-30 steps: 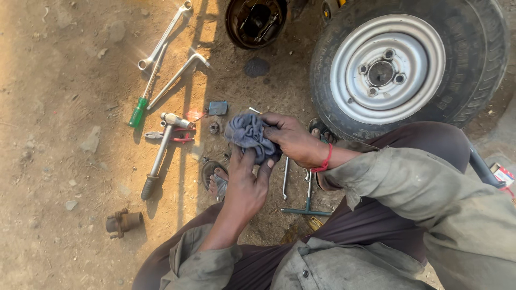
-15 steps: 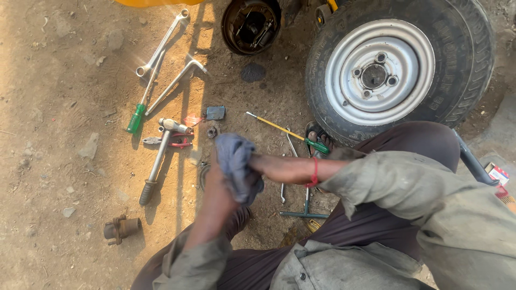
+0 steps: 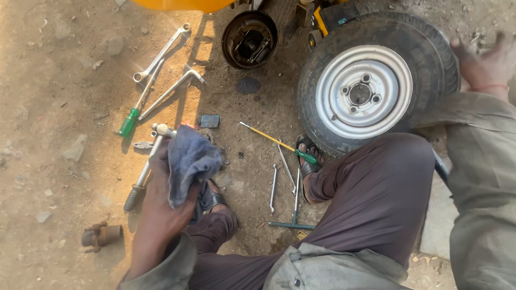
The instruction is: The person sits on the ground and uses a screwdriver to work on a component under the yellow body of a vehicle. They then wipe the tire with a cloth and continue using the screwdriver on the vehicle's undercarriage.
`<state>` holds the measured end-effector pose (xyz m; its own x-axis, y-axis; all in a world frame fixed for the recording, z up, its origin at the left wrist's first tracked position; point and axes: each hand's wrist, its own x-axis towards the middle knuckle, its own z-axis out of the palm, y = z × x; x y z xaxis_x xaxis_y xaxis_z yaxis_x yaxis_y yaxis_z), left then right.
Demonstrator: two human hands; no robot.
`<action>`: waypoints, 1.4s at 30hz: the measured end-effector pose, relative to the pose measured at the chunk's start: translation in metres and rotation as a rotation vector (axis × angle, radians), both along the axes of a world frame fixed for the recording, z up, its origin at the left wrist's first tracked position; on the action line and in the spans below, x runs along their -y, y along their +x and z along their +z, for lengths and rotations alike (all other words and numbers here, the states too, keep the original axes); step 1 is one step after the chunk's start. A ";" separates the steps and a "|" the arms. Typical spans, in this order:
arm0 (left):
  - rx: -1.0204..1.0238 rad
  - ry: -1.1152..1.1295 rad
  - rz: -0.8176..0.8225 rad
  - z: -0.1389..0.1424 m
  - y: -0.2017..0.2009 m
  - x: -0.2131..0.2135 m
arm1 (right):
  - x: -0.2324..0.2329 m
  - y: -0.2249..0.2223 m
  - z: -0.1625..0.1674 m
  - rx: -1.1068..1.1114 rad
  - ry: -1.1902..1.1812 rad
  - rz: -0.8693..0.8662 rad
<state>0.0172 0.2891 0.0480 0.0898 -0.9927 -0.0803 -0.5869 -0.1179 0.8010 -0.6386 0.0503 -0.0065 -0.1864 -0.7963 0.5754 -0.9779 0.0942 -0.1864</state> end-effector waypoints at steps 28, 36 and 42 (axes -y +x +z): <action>-0.088 -0.178 -0.281 0.001 -0.081 0.086 | 0.038 0.194 0.039 0.079 0.815 0.046; -0.482 -0.256 -0.176 -0.066 -0.114 0.145 | -0.091 0.290 0.038 -0.091 1.035 0.162; -0.256 -0.322 -0.233 -0.094 -0.136 0.181 | -0.098 0.268 0.028 -0.181 0.101 0.782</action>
<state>-0.1191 0.1086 -0.0463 -0.1208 -0.9620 0.2449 -0.3469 0.2721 0.8976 -0.3706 0.1485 0.0219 0.5353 -0.7075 0.4615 -0.7820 -0.6216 -0.0458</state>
